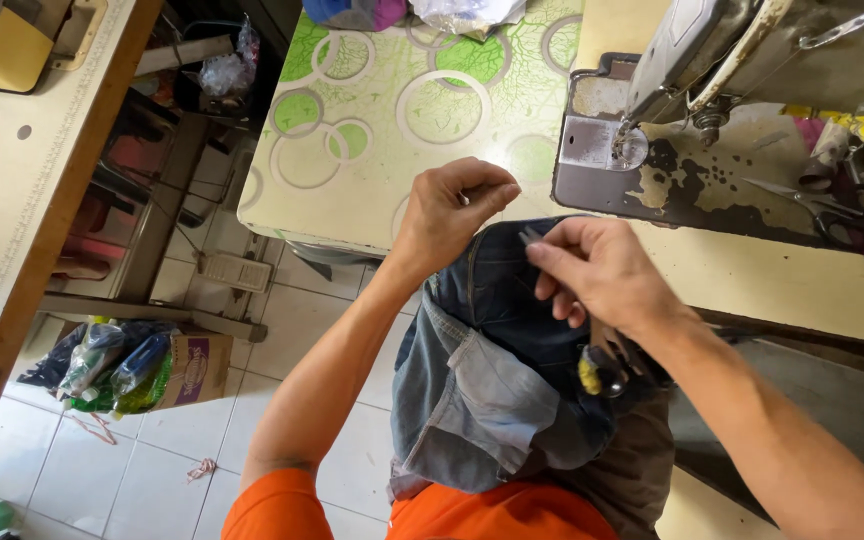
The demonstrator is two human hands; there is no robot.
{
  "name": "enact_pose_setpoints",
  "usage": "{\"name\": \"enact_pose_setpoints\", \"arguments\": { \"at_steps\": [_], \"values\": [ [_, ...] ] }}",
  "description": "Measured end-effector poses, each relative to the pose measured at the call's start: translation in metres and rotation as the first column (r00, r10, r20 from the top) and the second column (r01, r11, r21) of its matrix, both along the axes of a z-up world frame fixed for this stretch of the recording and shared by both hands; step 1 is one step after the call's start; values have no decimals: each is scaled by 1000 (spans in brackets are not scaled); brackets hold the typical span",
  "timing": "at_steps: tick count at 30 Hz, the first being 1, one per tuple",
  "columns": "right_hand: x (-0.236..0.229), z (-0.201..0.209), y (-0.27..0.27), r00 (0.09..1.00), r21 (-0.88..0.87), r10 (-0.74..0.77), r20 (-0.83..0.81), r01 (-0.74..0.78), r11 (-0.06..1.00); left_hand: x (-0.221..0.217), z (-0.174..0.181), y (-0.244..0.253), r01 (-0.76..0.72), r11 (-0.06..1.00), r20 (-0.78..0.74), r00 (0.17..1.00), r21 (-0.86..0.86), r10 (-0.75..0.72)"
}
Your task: Inspecting and marking a pair of denim jeans at a sewing workstation
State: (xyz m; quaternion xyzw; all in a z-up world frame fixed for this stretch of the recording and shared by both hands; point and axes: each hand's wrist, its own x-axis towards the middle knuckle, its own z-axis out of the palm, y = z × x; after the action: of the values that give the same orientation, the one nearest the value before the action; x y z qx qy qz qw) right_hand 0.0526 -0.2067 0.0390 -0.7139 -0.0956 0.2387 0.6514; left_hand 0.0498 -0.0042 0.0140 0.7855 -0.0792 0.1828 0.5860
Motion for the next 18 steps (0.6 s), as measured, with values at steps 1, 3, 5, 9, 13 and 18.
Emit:
{"name": "enact_pose_setpoints", "arguments": {
  "at_steps": [1, 3, 5, 9, 13, 18],
  "values": [
    [-2, -9, 3, 998, 3, 7, -60, -6, 1000, 1, 3, 1, 16, 1000, -9, 1000, -17, -16],
    [-1, -15, 10, 999, 17, 5, -45, -4, 1000, 0, 7, -2, 31, 999, -3, 1000, -9, -31],
    [1, -19, 17, 1000, 32, 3, -29, -2, 999, -2, 14, -5, 47, 999, 5, 999, 1, -47],
    [2, -18, 20, 995, 56, 66, 79, -71, 996, -8, 21, -11, 52, 999, -24, 998, -2, -52],
    [2, -4, -4, 899, -189, 153, 409, -81, 979, 0, 24, -5, 29, 980, -96, 994, -197, -49],
    [22, 30, -28, 858, -214, 122, 500, -14, 977, 6, 72, -20, 146, 962, -37, 987, -230, -158]
  ]
}}
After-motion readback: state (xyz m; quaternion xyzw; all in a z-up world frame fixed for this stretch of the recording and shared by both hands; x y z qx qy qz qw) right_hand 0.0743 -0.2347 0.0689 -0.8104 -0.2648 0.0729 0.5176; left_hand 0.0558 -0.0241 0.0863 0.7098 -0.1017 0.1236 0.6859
